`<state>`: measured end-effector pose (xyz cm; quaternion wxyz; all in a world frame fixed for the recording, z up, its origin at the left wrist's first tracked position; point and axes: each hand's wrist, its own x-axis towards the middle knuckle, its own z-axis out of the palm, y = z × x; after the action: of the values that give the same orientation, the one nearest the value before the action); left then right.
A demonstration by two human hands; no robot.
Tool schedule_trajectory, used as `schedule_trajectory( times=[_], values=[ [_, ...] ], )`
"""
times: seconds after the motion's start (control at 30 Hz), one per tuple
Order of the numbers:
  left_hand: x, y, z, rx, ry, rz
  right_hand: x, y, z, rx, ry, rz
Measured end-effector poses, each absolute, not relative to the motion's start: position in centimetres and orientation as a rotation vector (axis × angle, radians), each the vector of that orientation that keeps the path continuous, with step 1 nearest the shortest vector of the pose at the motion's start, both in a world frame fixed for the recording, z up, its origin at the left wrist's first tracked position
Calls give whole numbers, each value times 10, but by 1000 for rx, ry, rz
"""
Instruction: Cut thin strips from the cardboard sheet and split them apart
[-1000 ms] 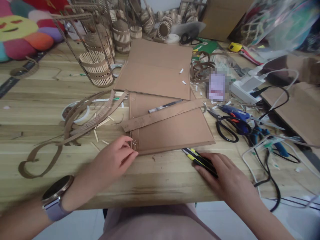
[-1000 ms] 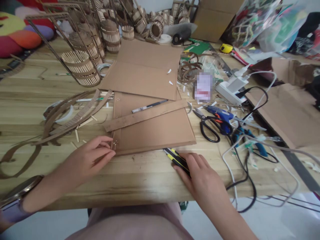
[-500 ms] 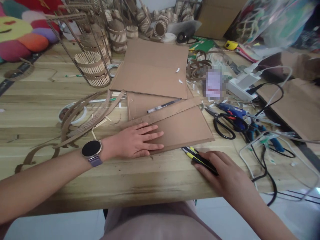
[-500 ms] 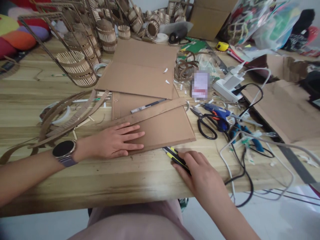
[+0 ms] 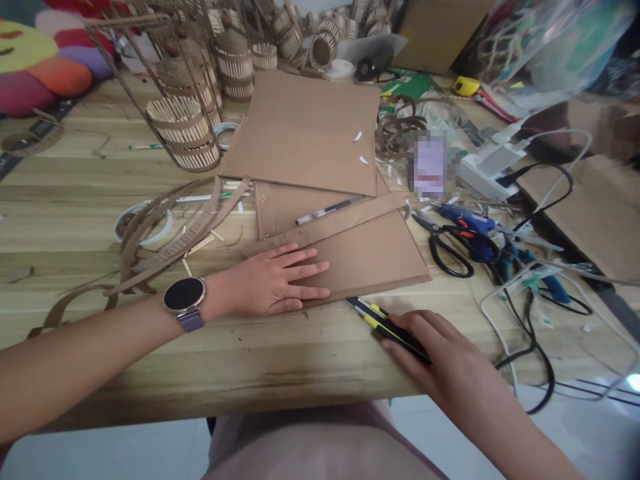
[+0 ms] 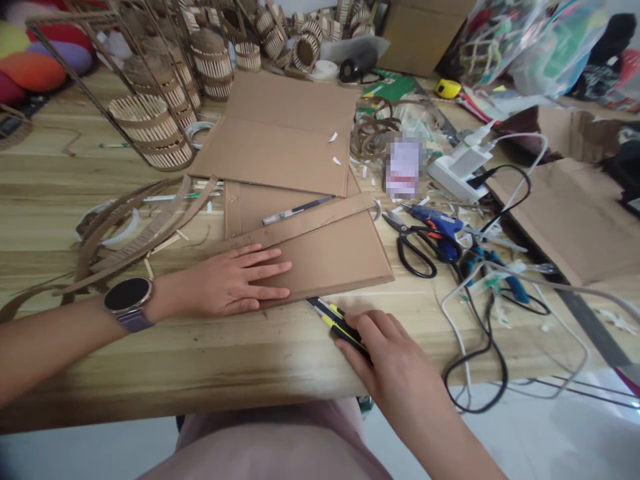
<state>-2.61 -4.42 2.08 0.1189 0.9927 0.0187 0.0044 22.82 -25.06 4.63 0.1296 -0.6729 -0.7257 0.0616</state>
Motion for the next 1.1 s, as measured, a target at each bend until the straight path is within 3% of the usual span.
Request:
schedule_trajectory(
  times=[0.47,1.1],
  values=[
    [-24,-44,23,2881,72,5,222,-249,44,-2000,-2155,164],
    [-25,-45,23,2865,82,1,220,-252,47,-1996,-2033,391]
  ],
)
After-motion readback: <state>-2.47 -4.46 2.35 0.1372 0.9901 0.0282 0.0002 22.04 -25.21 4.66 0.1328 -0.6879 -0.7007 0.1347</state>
